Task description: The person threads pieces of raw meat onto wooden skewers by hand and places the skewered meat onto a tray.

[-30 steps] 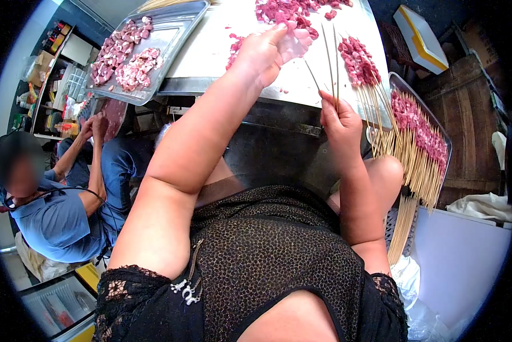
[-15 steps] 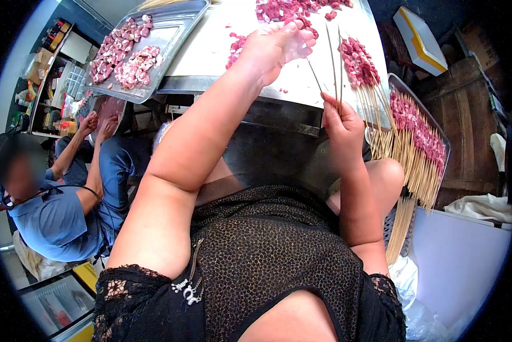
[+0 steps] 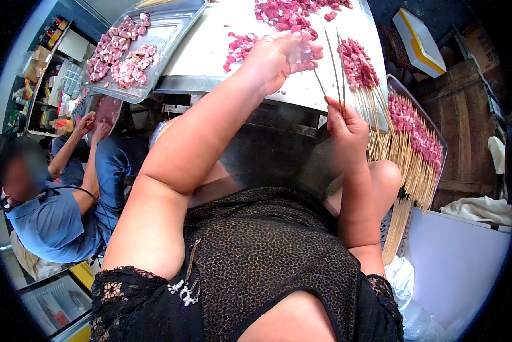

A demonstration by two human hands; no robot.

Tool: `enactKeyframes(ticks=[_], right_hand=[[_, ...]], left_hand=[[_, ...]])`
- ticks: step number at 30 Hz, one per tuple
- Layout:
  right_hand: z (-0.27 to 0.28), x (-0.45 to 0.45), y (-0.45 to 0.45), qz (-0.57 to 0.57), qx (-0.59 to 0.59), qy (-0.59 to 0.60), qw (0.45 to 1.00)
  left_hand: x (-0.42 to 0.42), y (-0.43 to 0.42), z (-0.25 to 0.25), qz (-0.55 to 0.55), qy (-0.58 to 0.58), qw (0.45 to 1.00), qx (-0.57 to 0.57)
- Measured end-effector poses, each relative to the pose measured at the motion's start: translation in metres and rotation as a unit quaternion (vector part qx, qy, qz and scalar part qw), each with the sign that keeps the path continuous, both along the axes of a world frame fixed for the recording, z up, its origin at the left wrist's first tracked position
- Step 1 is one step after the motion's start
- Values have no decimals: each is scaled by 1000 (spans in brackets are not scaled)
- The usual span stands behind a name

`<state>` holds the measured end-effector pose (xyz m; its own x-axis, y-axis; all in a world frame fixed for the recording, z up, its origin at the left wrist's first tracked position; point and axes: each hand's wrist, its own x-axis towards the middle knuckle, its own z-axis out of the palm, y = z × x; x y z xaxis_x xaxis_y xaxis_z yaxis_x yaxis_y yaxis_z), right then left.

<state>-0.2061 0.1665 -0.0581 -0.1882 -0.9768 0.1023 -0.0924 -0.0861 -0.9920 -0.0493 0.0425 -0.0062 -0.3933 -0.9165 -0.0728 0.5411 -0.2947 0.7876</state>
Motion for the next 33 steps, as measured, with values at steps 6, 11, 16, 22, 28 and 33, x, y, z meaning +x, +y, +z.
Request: enactKeyframes(ticks=[6, 11, 16, 22, 28, 33], right_hand=[[1, 2, 1, 21, 16, -70, 997], [-4, 2, 0, 60, 50, -198, 977], [-5, 3, -3, 52, 72, -264, 960], [-6, 2, -6, 35, 86, -291, 952], [1, 1, -5, 48, 75, -163, 983], [3, -2, -7, 49, 70, -192, 978]], left_hand=[[0, 9, -4, -25, 6, 1000, 3], [-1, 19, -5, -49, -9, 999, 17], [-8, 40, -14, -93, -31, 995, 32], [-16, 50, -22, -118, -91, 989, -13], [41, -6, 4, 11, -510, 824, -248], [62, -11, 9, 0, -737, 593, -325]])
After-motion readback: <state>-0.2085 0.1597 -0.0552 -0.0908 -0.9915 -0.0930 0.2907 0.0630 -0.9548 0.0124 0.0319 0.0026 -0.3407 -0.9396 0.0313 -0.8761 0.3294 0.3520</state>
